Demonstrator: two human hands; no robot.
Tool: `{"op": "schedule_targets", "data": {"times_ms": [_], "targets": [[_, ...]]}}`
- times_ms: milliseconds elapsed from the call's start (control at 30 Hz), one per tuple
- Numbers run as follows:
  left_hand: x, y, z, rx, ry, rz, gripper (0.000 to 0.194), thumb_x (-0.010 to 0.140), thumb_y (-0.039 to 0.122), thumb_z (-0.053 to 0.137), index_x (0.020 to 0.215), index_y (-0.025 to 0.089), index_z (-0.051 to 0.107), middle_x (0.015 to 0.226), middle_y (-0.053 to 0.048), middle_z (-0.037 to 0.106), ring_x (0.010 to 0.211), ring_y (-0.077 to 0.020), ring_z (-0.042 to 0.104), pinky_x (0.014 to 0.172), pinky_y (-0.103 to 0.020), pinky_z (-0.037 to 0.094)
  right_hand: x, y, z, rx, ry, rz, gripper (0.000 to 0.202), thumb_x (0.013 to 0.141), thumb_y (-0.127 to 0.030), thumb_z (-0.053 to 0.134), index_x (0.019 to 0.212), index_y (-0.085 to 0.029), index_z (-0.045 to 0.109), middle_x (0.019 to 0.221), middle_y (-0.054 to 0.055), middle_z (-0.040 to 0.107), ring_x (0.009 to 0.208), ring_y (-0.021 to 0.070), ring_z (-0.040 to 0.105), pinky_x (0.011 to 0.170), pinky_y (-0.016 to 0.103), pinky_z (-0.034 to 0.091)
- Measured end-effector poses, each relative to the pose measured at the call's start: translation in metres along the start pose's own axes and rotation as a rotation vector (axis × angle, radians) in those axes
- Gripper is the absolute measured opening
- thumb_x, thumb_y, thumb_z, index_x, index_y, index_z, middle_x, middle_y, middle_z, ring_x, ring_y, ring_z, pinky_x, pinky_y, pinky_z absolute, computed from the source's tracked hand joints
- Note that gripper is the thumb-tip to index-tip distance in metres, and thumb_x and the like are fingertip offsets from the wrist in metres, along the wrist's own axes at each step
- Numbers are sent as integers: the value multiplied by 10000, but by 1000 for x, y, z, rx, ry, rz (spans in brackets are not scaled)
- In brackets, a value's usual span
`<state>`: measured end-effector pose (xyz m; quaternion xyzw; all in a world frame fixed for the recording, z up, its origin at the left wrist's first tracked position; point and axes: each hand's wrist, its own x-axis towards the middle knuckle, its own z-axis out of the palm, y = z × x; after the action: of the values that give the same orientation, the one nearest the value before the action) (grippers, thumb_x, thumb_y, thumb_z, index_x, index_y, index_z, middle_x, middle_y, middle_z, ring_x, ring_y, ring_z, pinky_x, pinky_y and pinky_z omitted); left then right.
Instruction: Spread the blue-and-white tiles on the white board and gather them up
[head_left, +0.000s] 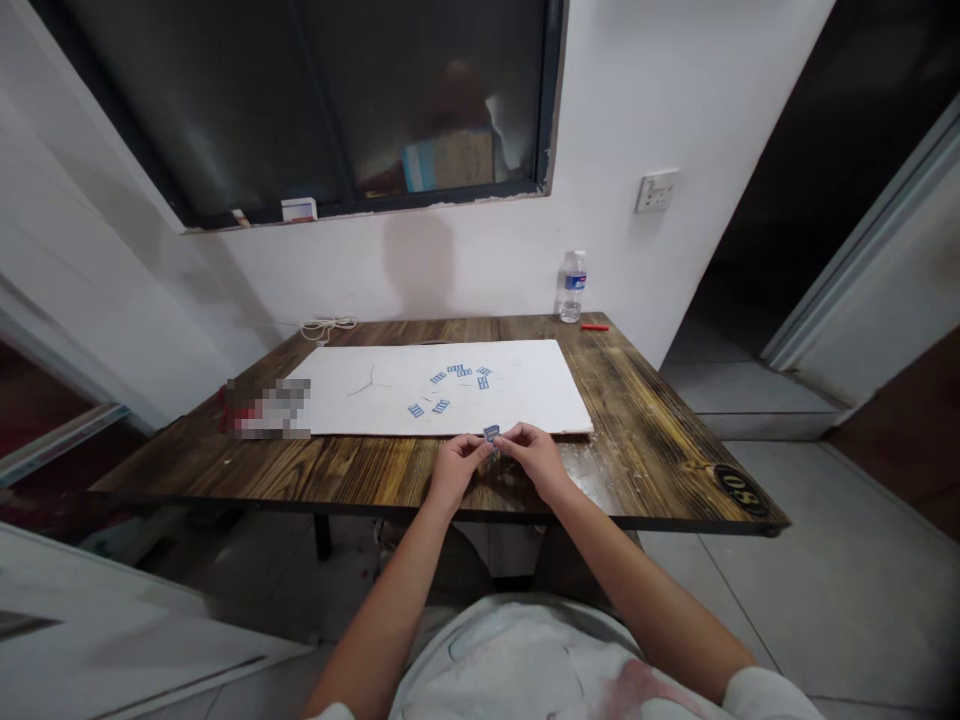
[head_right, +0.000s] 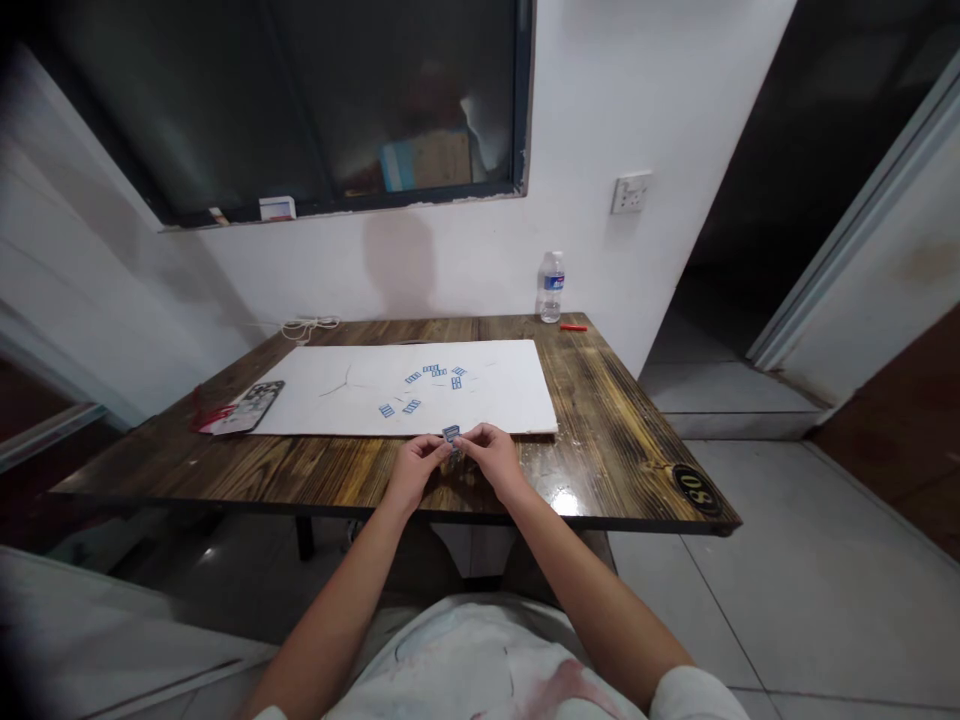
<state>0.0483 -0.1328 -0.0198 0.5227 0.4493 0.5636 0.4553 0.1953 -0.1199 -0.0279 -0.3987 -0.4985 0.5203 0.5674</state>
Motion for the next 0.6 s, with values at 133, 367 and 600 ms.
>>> {"op": "schedule_targets", "data": {"times_ms": [133,367,600], "targets": [[-1,1,0,18,-12,-28,268,609,398,800,662,153,706,616,-15,646,563,-121,521,570,-235,402,1,5,-2,2,-37,-1,344,586,-469,792,741,-188,667,716,19,663,661,159,565,632,282,438],[0,-4,-2,47,-26,-32,276,610,409,800,679,155,717,596,-10,639,541,-117,514,557,-234,386,0,7,-1,-9,-78,-33,320,638,-480,752,681,-195,613,618,-25,578,588,129,495,585,263,388],[3,-3,-1,30,-11,-11,263,642,399,778,728,160,710,664,-26,664,607,-138,565,592,-237,434,-4,-4,0,-9,-21,-54,333,652,-501,731,668,-209,571,599,-31,532,582,133,469,581,263,385]]}}
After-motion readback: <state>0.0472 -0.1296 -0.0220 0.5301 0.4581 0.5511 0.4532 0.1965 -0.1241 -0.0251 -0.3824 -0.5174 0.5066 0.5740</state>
